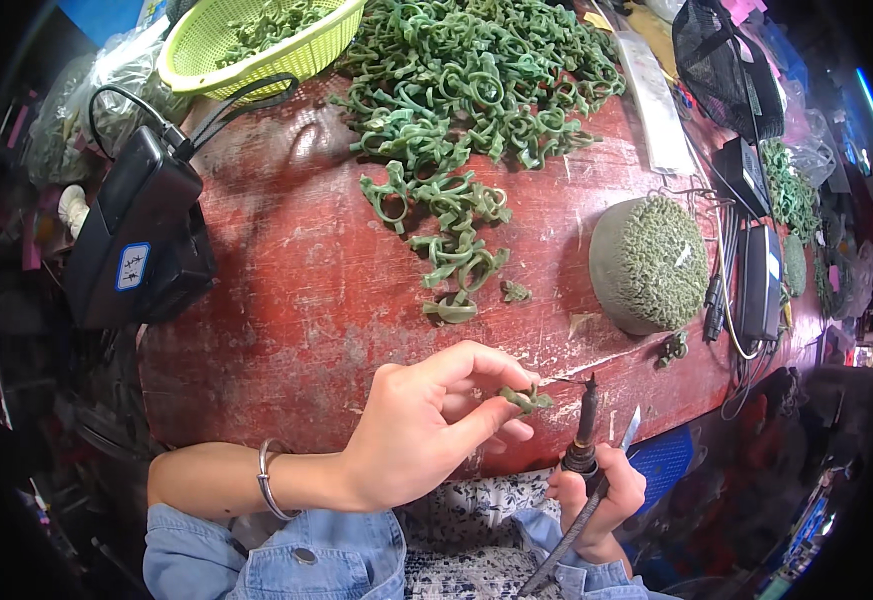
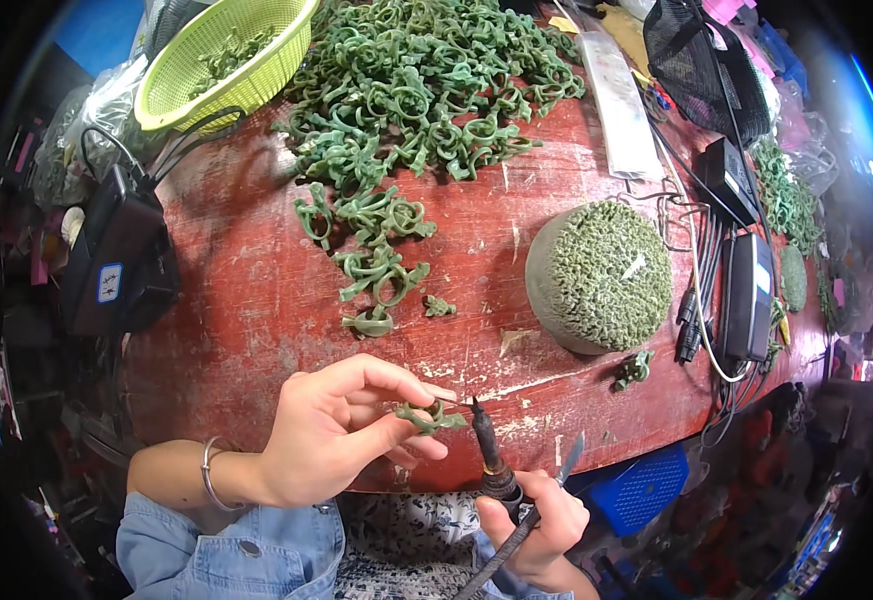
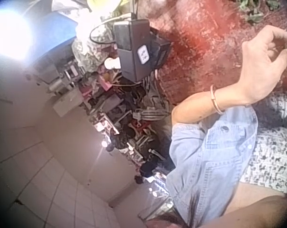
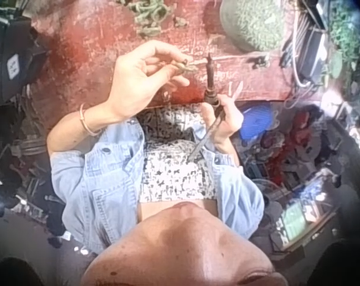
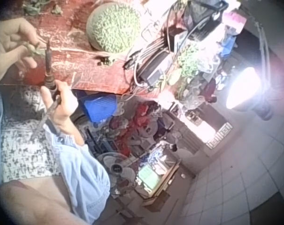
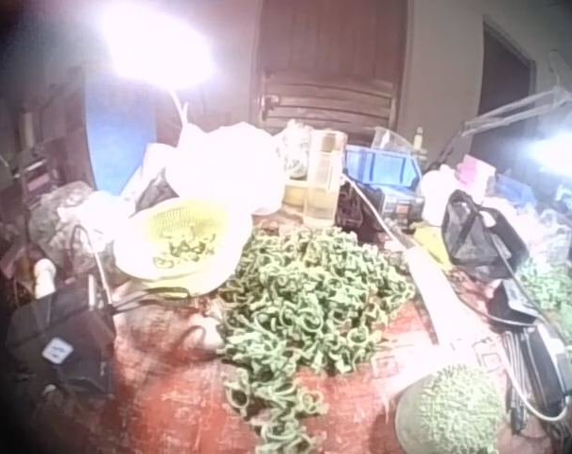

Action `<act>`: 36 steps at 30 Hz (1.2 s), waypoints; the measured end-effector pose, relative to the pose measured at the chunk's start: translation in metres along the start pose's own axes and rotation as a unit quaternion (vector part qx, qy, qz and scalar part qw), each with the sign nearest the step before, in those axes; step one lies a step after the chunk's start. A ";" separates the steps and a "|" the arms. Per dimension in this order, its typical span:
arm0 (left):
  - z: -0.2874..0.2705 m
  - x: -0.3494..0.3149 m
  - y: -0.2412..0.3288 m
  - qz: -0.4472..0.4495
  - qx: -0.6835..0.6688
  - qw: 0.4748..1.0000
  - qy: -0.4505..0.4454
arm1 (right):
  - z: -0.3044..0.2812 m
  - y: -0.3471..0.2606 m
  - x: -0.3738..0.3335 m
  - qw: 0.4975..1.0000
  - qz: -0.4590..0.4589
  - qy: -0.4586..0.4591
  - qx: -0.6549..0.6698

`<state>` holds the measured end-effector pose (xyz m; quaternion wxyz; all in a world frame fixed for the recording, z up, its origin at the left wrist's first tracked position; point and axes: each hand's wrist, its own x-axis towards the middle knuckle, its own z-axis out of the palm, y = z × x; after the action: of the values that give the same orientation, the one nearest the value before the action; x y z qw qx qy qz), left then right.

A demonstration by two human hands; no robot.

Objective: Using a heated tool to join small green plastic vine segments together.

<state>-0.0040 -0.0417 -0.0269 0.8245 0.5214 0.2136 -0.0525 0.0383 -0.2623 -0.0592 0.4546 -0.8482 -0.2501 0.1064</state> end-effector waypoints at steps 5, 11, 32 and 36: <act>-0.002 0.001 -0.011 0.062 0.044 0.997 0.030 | 0.000 0.000 -0.004 1.000 0.016 0.010 0.023; -0.005 0.002 -0.008 0.001 0.085 0.996 -0.025 | -0.001 0.002 -0.001 0.999 0.032 0.007 0.037; 0.001 0.005 -0.009 -0.037 -0.061 0.997 -0.041 | 0.000 0.004 -0.007 1.000 -0.004 0.006 0.027; 0.002 0.004 -0.007 -0.039 -0.064 0.997 -0.032 | -0.002 0.006 -0.009 1.000 -0.018 -0.014 0.001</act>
<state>-0.0023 -0.0461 -0.0335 0.8602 0.4566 0.2097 -0.0874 0.0337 -0.2709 -0.0637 0.4539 -0.8414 -0.2715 0.1106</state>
